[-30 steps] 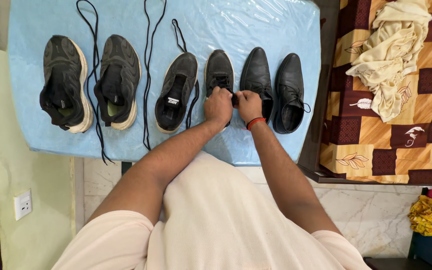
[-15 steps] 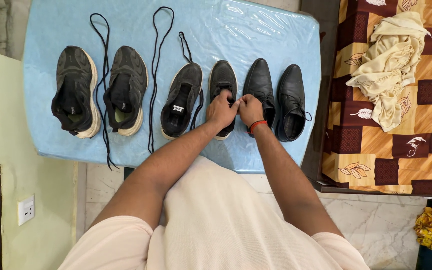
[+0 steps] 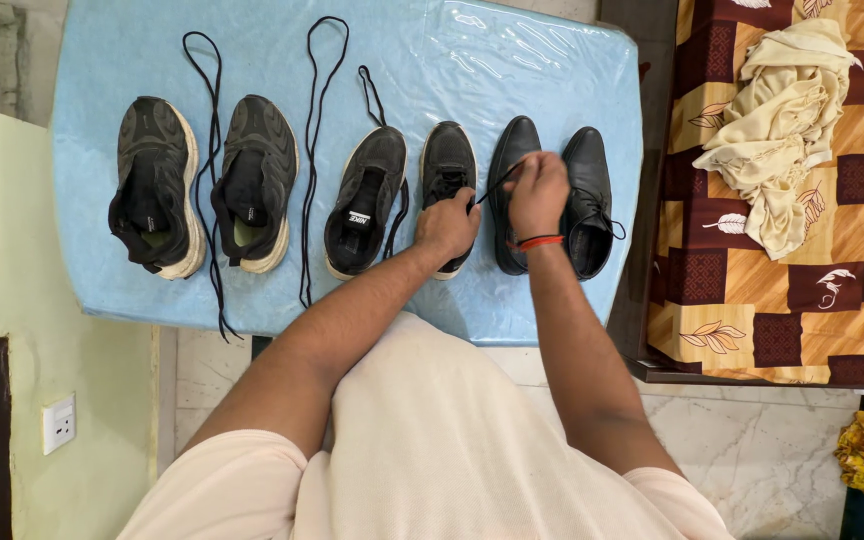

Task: The person sits at a table with several pairs of shoes laid out and removes the laces from the shoes, pulling the laces out through the eyelets. They then thread the laces back through the eyelets to re-lace the shoes, working on one shoe at a time.

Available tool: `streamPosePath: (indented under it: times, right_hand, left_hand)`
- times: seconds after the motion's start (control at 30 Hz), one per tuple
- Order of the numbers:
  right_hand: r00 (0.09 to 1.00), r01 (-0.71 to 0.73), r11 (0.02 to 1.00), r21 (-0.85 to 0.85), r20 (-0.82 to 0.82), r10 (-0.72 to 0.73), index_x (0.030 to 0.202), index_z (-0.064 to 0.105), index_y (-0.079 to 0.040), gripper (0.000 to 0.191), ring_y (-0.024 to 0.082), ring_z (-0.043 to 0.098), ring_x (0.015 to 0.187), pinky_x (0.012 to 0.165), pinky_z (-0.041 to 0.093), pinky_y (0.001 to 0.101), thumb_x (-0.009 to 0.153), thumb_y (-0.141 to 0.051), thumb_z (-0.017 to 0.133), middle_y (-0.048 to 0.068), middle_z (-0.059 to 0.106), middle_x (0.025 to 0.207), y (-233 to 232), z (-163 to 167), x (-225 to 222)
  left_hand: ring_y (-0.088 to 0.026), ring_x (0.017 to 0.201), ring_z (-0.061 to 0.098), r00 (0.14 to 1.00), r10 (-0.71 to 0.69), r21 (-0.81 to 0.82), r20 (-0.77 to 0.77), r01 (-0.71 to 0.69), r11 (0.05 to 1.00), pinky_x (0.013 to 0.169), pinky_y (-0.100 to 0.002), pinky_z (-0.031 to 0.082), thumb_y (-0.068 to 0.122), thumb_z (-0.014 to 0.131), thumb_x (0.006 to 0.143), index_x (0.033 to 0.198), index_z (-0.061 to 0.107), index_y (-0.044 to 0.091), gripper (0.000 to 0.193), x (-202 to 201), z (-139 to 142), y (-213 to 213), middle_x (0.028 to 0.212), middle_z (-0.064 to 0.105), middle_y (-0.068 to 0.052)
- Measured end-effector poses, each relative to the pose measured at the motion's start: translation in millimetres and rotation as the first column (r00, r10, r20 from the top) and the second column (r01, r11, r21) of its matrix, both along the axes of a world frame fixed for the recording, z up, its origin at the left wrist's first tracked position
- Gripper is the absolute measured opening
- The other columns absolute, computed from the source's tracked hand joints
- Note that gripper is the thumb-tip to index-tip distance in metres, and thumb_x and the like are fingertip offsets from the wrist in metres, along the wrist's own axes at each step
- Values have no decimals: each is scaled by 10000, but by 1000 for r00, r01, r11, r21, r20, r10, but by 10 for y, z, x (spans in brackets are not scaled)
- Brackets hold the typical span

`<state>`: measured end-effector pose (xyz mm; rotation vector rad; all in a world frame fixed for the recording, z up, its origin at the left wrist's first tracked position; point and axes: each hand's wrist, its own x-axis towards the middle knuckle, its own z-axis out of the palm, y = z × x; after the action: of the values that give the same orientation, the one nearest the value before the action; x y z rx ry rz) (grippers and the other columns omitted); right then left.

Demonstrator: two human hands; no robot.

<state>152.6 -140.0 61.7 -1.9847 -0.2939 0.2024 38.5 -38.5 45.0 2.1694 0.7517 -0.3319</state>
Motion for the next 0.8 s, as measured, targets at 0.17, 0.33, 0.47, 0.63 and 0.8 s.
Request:
streamPosePath:
  times: [0.17,0.33,0.47,0.63,0.8]
  right_hand:
    - [998,-22,909,417,-39,42,1058,527,13,172,161,729,896,723,645,305,1133,-84,407,95,635,1015,17,583,98]
    - [996,-47,828,559,-36,81,1097,488,3,151,173,717,895,782,634,311,1144,-103,392,107,631,1029,36,1025,-56]
    - [987,-163,774,612,101,128,1138,483,0,141,157,669,920,806,590,301,1180,-102,394,98,605,1062,87,1243,-320]
    - [945,-311,824,473,246,215,1163,485,-16,124,119,635,908,772,545,266,1186,-95,392,81,599,1059,137,1428,-628]
    - [920,-367,801,473,313,237,1179,486,-26,111,96,622,852,711,521,229,1189,-87,394,80,593,1072,126,1565,-769]
  left_hand:
    - [-395,1033,701,1000,-20,-14,0,20,1000,942,-522,511,380,493,1025,1410,530,178,437,-15,12,16,1087,742,-181]
    - [-389,1051,694,999,-17,-11,36,17,1000,932,-519,517,397,503,1029,1413,533,169,448,-15,-64,22,1119,736,-172]
    - [-375,1068,688,999,8,-4,48,-8,1000,911,-505,529,437,524,1020,1387,559,170,456,8,-89,31,1150,724,-158]
    - [-363,1066,691,999,17,-24,38,-16,1000,898,-497,535,444,550,1010,1368,585,175,450,16,-47,46,1146,730,-146]
    - [-359,1071,689,999,27,-32,23,-26,999,895,-494,535,461,591,982,1360,602,185,469,13,7,81,1143,732,-142]
